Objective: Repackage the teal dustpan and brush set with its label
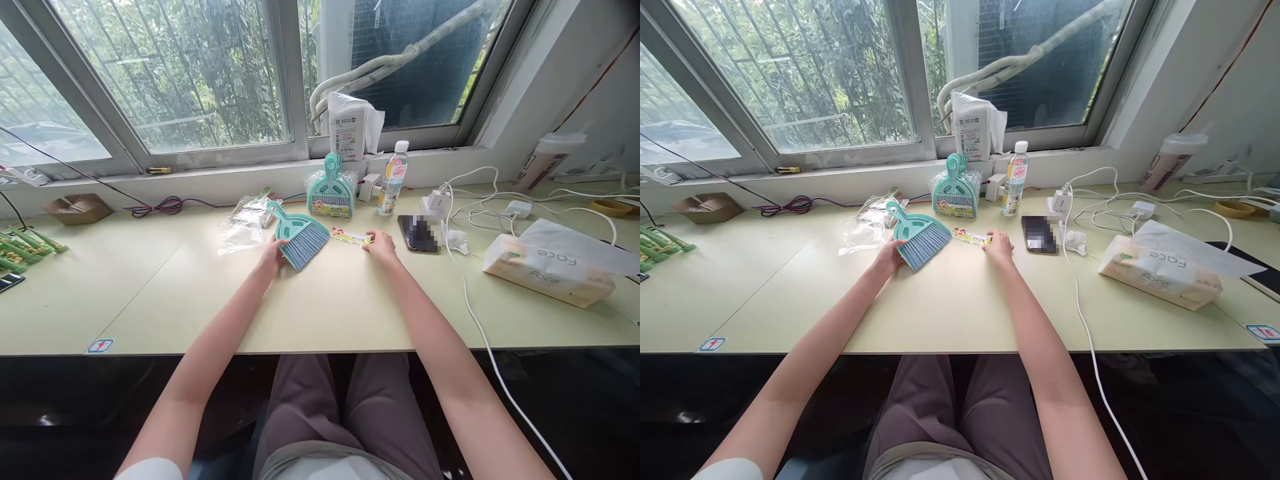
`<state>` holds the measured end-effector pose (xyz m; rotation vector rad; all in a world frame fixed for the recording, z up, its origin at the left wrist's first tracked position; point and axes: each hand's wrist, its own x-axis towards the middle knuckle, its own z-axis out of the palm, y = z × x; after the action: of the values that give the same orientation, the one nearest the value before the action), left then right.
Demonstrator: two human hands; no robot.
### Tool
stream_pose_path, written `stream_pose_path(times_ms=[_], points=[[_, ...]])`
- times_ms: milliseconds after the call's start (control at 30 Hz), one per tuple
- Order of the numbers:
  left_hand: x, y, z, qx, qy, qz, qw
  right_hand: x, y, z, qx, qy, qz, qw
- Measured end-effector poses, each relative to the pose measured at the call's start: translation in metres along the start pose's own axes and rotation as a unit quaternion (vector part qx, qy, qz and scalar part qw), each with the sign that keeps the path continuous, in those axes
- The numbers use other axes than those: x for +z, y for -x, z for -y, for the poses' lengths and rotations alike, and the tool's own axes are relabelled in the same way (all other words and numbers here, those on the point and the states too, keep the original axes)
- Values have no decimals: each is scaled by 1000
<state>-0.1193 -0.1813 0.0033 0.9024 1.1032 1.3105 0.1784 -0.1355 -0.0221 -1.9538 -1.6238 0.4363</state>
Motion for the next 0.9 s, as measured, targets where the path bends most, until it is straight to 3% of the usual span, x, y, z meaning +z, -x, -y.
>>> stream_pose_path(times_ms=[200, 433, 500, 600, 667, 767, 900], points=[[-3, -4, 3, -1, 7, 3, 1000, -5, 5, 3, -2, -72, -13, 997], [-3, -5, 3, -3, 17, -10, 1000, -21, 12, 15, -21, -263, -153, 953], [-2, -5, 2, -8, 15, -12, 1000, -27, 17, 23, -75, -349, -109, 928], [-2, -5, 2, -18, 6, -8, 1000, -32, 27, 37, -190, -447, 56, 873], [-3, -5, 1, -24, -1, 0, 1000, -28, 34, 44, -223, -458, 131, 851], [-2, -2, 1, -17, -27, 29, 999, -12, 37, 47, -191, -418, 142, 877], [6, 7, 1, 39, -77, 116, 990, 9, 35, 44, -135, -348, 81, 924]])
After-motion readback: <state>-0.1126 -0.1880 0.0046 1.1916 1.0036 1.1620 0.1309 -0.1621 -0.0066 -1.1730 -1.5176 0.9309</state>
